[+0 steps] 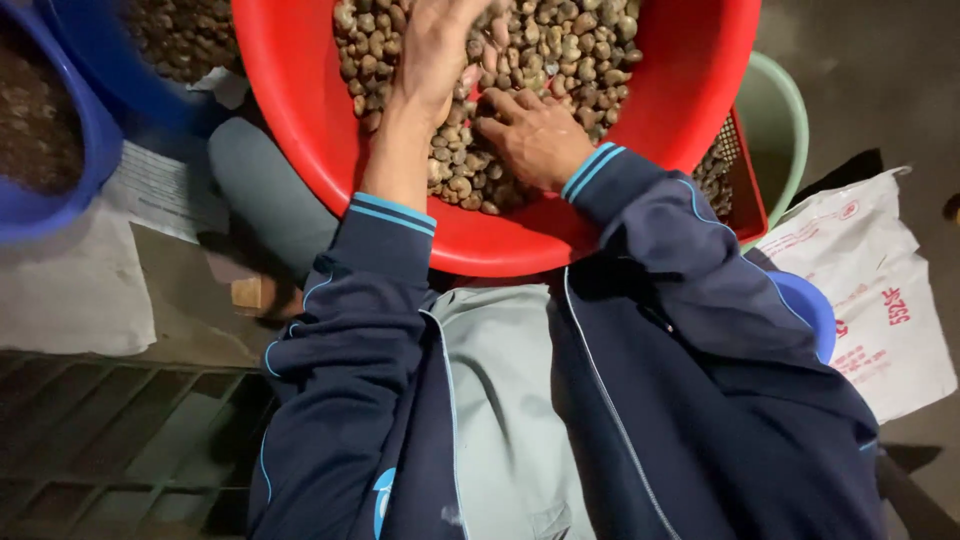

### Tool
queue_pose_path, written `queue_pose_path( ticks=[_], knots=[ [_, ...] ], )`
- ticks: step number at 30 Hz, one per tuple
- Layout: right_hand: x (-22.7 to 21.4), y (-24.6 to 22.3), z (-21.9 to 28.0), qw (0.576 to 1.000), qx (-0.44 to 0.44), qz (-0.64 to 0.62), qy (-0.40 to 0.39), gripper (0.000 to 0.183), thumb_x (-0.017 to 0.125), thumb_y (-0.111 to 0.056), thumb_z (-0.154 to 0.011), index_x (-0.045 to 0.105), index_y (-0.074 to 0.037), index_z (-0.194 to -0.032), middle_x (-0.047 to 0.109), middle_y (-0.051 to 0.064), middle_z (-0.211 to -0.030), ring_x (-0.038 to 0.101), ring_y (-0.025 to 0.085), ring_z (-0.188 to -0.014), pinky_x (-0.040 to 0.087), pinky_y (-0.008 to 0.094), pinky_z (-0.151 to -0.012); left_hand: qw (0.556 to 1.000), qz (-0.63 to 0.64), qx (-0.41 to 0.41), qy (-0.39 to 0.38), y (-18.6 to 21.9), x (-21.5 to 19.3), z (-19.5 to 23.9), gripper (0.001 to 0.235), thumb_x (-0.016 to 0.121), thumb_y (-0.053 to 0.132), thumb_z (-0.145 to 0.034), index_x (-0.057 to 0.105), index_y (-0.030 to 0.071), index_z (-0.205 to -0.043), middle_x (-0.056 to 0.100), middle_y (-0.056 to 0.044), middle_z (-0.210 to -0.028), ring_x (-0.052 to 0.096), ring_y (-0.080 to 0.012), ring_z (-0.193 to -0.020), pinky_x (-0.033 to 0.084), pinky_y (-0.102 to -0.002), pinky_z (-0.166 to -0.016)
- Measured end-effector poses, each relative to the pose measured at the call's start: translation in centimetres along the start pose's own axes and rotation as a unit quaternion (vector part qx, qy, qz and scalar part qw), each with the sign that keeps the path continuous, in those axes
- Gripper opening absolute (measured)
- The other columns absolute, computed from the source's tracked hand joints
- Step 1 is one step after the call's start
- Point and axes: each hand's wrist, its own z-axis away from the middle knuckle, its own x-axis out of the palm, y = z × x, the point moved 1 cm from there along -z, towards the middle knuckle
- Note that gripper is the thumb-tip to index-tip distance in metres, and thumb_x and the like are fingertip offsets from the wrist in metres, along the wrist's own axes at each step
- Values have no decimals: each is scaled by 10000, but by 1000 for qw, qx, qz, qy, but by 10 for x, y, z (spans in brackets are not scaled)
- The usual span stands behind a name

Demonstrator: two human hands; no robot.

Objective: The person sits on the floor and sorts nuts by hand from a large red basin into a smaller red basket. They repeatedly scoop and transfer the nuts, occasionally picking out individual pieces.

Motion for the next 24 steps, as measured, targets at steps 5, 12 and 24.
queue_pose_path(
  ticks=[5, 12, 24],
  knots=[
    [-1, 15, 13, 992, 13, 17, -126, 471, 570, -260, -938, 627, -196, -1401, 412, 167, -1561, 421, 464, -1373, 430, 591, -1088, 942, -330, -59, 9, -27, -16, -9, 287, 482, 241, -1026, 679, 117, -1194, 638, 14, -740, 479, -53, -457, 417, -196, -335],
    [-10, 49, 50, 990, 62, 120, -41, 299, 588, -283, -958, 746, -230, -1206, 499, 152, -1446, 523, 304, -1104, 499, 415, -888, 832, -536, -114, -92, -61, -13, -9, 163, 487, 169, -1064, 639, 115, -1034, 501, 55, -716, 425, -84, -538, 468, -287, -533],
    [-44, 55, 53, 974, 158, -45, 154, 147, 728, -134, -982, 620, -68, -1057, 620, 122, -1025, 646, 367, -820, 532, 459, -617, 617, -775, -87, -106, -132, -2, -18, 438, 517, 109, -1008, 495, -132, -1373, 610, -72, -616, 544, -214, -457, 513, -358, -397]
  ],
)
